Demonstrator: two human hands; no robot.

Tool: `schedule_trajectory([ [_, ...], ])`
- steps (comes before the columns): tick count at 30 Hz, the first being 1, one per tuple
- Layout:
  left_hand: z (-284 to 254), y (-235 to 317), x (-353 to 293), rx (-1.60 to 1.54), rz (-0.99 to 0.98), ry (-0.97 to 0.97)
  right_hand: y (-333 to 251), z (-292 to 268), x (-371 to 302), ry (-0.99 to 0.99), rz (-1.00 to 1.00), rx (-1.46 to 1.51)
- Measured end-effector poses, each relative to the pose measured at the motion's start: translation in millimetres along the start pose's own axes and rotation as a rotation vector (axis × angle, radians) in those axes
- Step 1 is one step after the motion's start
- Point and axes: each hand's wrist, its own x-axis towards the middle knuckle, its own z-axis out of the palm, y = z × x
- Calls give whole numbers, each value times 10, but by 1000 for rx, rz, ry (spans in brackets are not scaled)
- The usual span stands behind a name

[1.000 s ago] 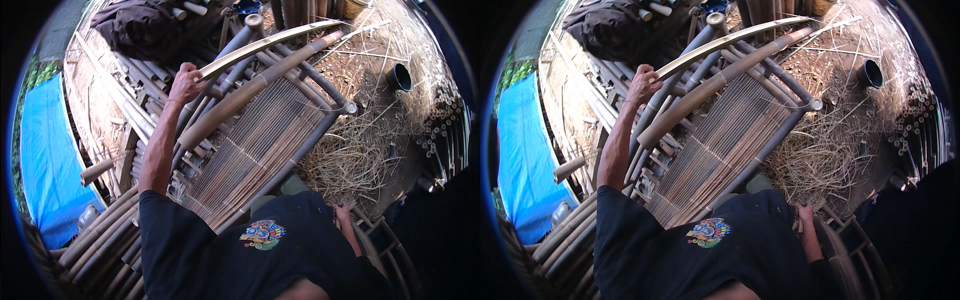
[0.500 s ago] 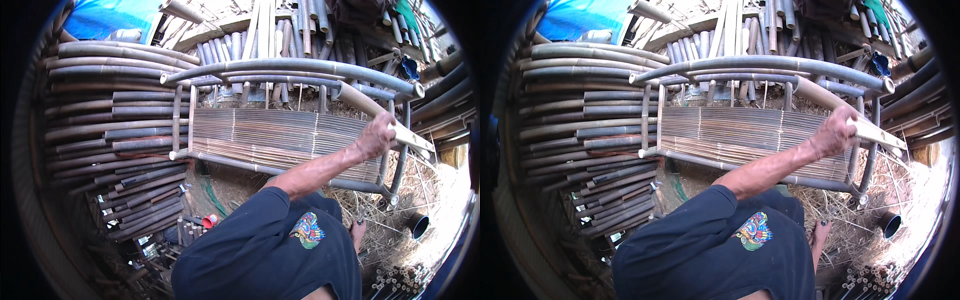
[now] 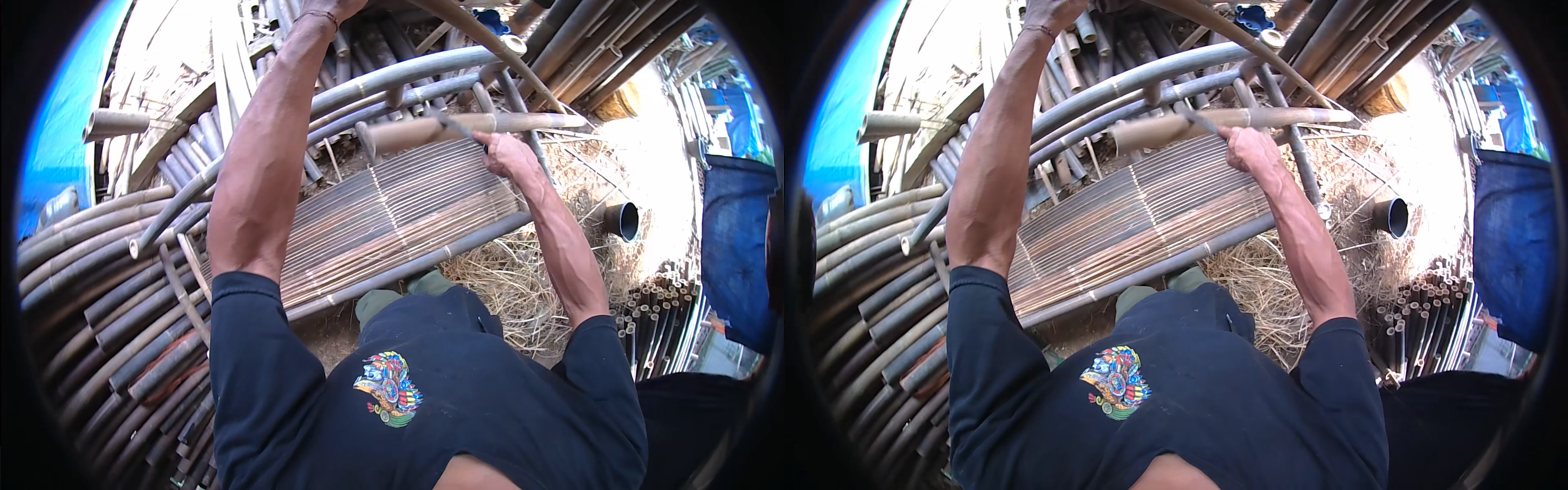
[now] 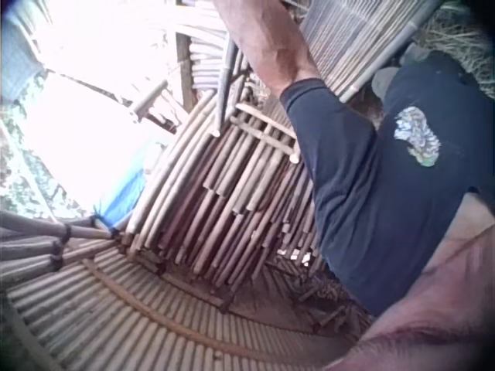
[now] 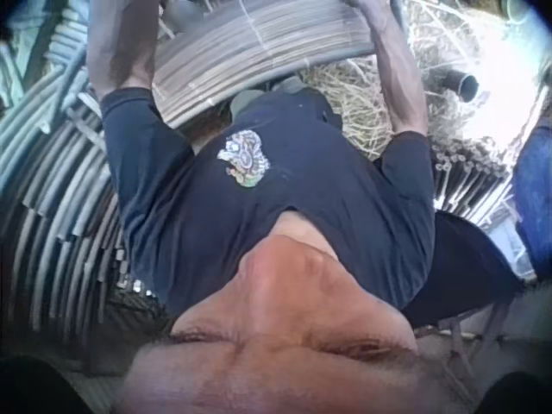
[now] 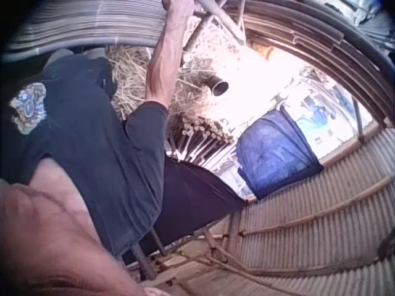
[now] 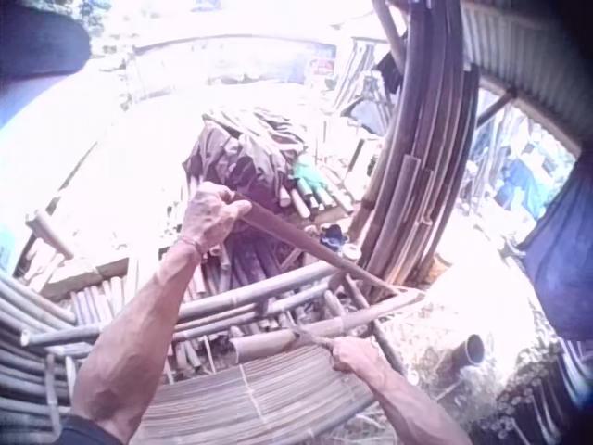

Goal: The person uses a large knife to split a long bamboo pole into thin strips. They repeatedly shave and refine the strips while working on a bamboo frame structure.

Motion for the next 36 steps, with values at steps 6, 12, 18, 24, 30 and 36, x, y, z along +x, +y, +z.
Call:
schedule_trajectory([
  [6,154,45,-200,-72,145,104,51,63,-899,-299,10,-180],
  [12,113,-396,-478,102,87,93,664,435,-979,-243,140,294],
  [18,46,-597,-1039,-9,-182,38,1238,670,744,-198,60,25],
  [24,54,-581,-1287,-175,-280,66,1164,1598,2072,-215,191,-33],
  [30,112,-482,-1074,-190,-323,135,1150,2245,2221,-248,121,-81],
  [36,144,-393,-847,65,-285,114,1170,2271,2259,-362,148,-28],
])
